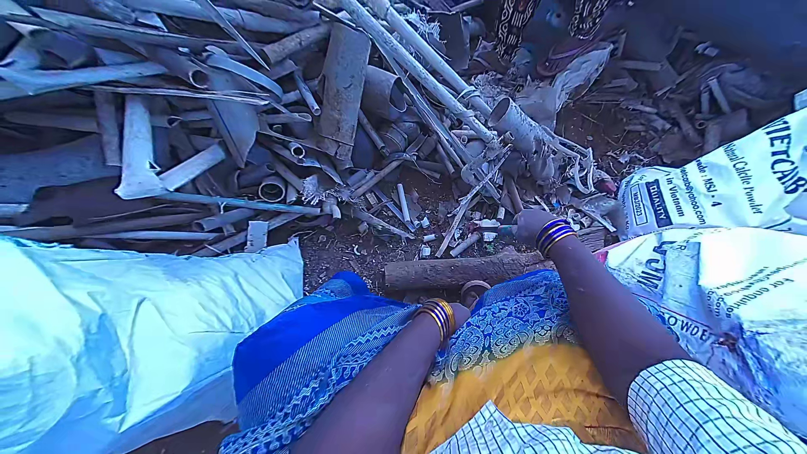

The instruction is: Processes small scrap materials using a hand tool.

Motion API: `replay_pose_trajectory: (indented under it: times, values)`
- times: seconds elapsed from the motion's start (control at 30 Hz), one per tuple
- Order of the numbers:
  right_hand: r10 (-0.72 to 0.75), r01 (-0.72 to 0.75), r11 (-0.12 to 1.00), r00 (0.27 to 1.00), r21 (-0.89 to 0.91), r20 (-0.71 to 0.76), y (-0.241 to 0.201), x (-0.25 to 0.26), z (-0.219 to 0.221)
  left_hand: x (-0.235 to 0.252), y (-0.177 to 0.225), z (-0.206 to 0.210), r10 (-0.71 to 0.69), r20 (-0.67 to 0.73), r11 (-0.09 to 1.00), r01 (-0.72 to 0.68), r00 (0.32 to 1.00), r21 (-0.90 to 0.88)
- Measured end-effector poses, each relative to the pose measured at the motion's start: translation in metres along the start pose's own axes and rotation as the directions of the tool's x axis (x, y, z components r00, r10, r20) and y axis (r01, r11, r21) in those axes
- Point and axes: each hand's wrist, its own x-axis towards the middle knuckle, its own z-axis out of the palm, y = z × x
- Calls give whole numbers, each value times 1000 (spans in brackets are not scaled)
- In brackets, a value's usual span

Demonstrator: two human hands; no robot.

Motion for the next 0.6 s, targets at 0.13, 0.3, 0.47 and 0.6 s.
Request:
replay_pose_trajectory:
  times: [0.13, 0.3, 0.47, 0.6]
  values:
    - [33, -34, 999, 998, 29, 47, 9, -3, 20, -23, -13, -17, -356, -154, 778, 201, 921, -596]
    - [-312, 280, 799, 950, 532, -32, -7, -26, 25, -30, -21, -27, -555, -358, 291, -228, 751, -929]
    - [-578, 366, 553, 816, 748, 28, -37, -6, 31, -23, -28, -39, -870, -248, -190, -755, 425, -627]
    - [-354, 354, 935, 923, 30, 152, -48, 71, 41, -24, -45, -44, -954, -113, -131, -723, 279, -679]
